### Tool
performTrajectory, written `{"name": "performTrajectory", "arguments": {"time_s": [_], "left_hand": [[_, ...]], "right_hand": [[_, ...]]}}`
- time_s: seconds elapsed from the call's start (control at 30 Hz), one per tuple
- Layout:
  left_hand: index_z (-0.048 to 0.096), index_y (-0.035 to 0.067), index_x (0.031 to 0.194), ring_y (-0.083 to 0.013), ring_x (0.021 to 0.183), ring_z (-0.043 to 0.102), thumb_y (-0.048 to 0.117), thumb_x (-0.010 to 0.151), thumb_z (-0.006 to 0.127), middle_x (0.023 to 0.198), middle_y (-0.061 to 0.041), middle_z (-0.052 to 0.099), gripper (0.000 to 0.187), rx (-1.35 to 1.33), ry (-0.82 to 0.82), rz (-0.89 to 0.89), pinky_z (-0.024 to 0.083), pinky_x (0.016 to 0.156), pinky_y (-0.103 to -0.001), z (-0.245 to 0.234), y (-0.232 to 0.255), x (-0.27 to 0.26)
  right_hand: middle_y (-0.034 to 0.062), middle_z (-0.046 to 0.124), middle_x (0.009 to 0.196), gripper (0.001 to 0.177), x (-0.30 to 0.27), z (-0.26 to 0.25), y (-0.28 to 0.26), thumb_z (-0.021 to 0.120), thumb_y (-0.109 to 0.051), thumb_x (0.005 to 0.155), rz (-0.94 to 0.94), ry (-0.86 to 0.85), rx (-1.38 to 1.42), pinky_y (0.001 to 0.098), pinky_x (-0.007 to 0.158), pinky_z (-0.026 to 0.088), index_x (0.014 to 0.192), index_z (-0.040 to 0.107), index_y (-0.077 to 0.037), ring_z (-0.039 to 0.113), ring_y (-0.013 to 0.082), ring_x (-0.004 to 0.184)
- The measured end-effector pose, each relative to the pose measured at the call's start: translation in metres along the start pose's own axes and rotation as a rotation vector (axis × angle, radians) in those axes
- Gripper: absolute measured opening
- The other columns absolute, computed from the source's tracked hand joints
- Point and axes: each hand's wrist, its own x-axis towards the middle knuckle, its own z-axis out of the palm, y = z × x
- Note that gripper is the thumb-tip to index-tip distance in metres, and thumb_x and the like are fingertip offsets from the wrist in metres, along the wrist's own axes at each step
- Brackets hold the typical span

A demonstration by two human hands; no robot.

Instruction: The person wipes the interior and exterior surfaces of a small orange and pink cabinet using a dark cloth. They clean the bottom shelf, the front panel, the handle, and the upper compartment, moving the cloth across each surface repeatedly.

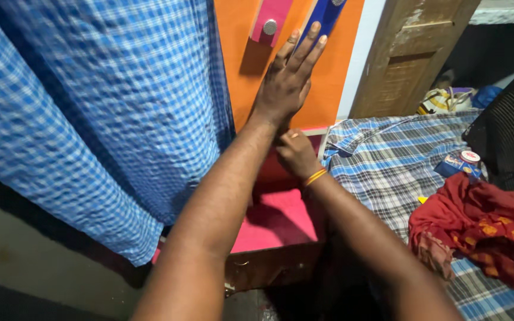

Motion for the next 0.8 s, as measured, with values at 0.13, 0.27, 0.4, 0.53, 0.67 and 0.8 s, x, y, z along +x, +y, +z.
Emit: {"name": "performTrajectory", "arguments": {"time_s": [0.13,0.27,0.4,0.53,0.67,0.8], "left_hand": [[0.033,0.02,0.166,-0.0231,0.162,0.02,0.003,0.098,0.066,0.174,0.004,0.021,0.078,0.026,0.004,0.005,0.024,0.136,-0.035,-0.002,0.001,-0.001],[0.033,0.019,0.166,-0.0243,0.162,0.02,0.003,0.097,0.066,0.174,0.002,0.021,0.079,0.014,-0.009,0.004,0.024,0.136,-0.035,0.002,-0.002,-0.003],[0.034,0.021,0.164,-0.0238,0.16,0.022,0.003,0.095,0.066,0.173,0.004,0.022,0.078,0.016,0.008,-0.004,0.024,0.134,-0.035,-0.002,0.002,0.004],[0.034,0.021,0.165,-0.0231,0.162,0.023,0.002,0.099,0.064,0.174,0.005,0.023,0.076,-0.019,-0.012,-0.021,0.025,0.136,-0.034,-0.006,0.003,-0.001],[0.034,0.019,0.166,-0.0237,0.161,0.023,0.002,0.1,0.064,0.174,0.003,0.023,0.075,0.029,-0.011,-0.003,0.024,0.135,-0.035,-0.002,-0.001,0.0],[0.033,0.019,0.166,-0.0235,0.161,0.023,0.003,0.099,0.066,0.174,0.002,0.022,0.076,-0.007,0.015,0.016,0.024,0.135,-0.033,0.001,-0.003,-0.001]], "right_hand": [[0.0151,0.063,0.103,0.035,0.013,-0.036,0.026,0.071,-0.003,0.087,0.103,0.146,-0.132,0.0456,0.078,0.049,0.121,0.063,-0.006,0.063,0.0341,0.092],[0.017,0.057,0.085,0.05,0.013,-0.08,0.036,0.067,0.002,0.082,0.487,0.26,-0.347,0.0471,0.069,0.048,0.131,0.066,0.003,0.059,0.037,0.078],[0.0207,0.063,0.102,0.044,0.012,-0.036,0.009,0.059,0.008,0.091,0.325,0.331,-0.343,0.044,0.078,0.053,0.134,0.063,0.008,0.063,0.0356,0.089],[0.0156,0.058,0.082,0.009,0.008,-0.016,0.001,0.066,-0.006,0.076,0.048,0.106,-0.095,0.0456,0.069,0.052,0.083,0.061,-0.006,0.063,0.0342,0.078],[0.0104,0.056,0.08,0.029,0.01,-0.048,0.023,0.073,-0.001,0.092,0.227,0.167,-0.29,0.0431,0.061,0.049,0.121,0.071,0.001,0.06,0.0287,0.072],[0.0119,0.057,0.089,0.048,-0.011,-0.065,0.024,0.07,-0.002,0.09,0.492,0.234,-0.434,0.0415,0.066,0.052,0.138,0.063,-0.002,0.061,0.0305,0.077]]}}
